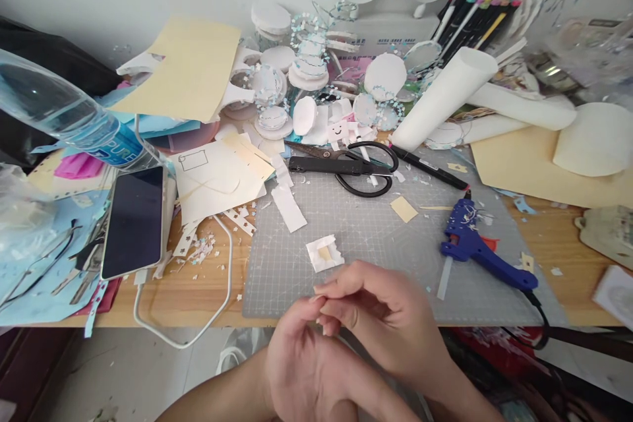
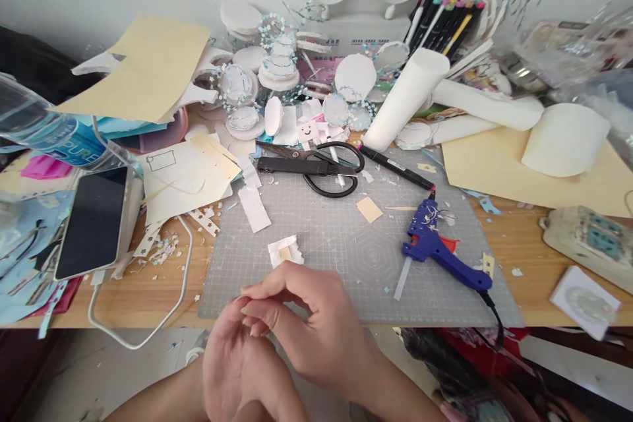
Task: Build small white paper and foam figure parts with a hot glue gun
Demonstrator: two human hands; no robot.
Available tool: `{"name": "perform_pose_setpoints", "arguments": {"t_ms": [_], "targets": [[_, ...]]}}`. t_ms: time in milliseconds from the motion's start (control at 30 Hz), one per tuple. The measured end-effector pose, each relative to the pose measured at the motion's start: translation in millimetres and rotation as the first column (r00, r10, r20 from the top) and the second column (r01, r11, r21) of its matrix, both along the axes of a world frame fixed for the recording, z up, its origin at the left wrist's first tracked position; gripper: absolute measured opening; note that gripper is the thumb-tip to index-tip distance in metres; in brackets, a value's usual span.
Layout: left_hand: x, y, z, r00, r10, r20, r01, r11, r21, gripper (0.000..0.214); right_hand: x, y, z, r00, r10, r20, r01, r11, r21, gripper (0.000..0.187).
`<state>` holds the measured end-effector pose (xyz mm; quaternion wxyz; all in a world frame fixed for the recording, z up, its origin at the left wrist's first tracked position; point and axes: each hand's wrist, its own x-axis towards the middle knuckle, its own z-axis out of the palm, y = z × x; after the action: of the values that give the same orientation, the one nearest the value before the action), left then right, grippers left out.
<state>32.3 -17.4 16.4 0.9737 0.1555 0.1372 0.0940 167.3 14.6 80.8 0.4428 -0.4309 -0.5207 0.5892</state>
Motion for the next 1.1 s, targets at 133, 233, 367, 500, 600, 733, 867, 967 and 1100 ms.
{"name": "perform_pose_setpoints", "arguments": {"t_ms": [133, 233, 367, 500, 600, 733, 867, 967, 1100], "targets": [[-5, 2, -2.1, 0.997, -0.036, 0.075, 0.045, 0.991, -0.123, 0.115, -1, -7, -1.8, 0.959, -0.130, 0.252, 0.090, 0.982, 0.166, 0.013], [-11, 7, 2.2, 0.998, 0.033, 0.060, -0.025, 0.992, -0.120, 0.105, 4, -11, -0.6, 0.925, -0.141, 0.353, 0.057, 0.969, 0.239, 0.014], [-19, 16, 12.2, 0.975, 0.193, 0.110, -0.194, 0.981, -0.001, 0.075, 17, -14, 0.7, 0.895, -0.132, 0.426, 0.024, 0.968, 0.248, 0.015], [-22, 24, 20.7, 0.921, 0.325, 0.217, -0.321, 0.945, -0.053, 0.063, 25, -14, -0.5, 0.902, -0.167, 0.399, 0.069, 0.966, 0.247, 0.011], [-16, 23, 18.7, 0.924, 0.280, 0.259, -0.256, 0.959, -0.122, 0.074, 20, -9, 0.9, 0.927, -0.132, 0.352, 0.045, 0.968, 0.245, 0.009], [-5, 18, 6.9, 0.972, 0.096, 0.217, -0.070, 0.990, -0.125, 0.105, 11, -2, 6.7, 0.953, -0.053, 0.297, -0.021, 0.970, 0.240, 0.006], [-2, 14, 1.3, 0.978, -0.018, 0.206, 0.043, 0.992, -0.119, 0.118, 8, 3, 11.5, 0.966, -0.067, 0.251, -0.005, 0.961, 0.276, 0.007], [-4, 12, 0.6, 0.987, -0.058, 0.150, 0.079, 0.988, -0.131, 0.118, 11, 4, 13.8, 0.963, -0.074, 0.259, -0.009, 0.952, 0.307, 0.012], [-4, 14, -2.6, 0.984, -0.067, 0.163, 0.092, 0.985, -0.149, 0.117, 19, 7, 16.5, 0.936, -0.038, 0.351, -0.088, 0.938, 0.334, 0.015]]}}
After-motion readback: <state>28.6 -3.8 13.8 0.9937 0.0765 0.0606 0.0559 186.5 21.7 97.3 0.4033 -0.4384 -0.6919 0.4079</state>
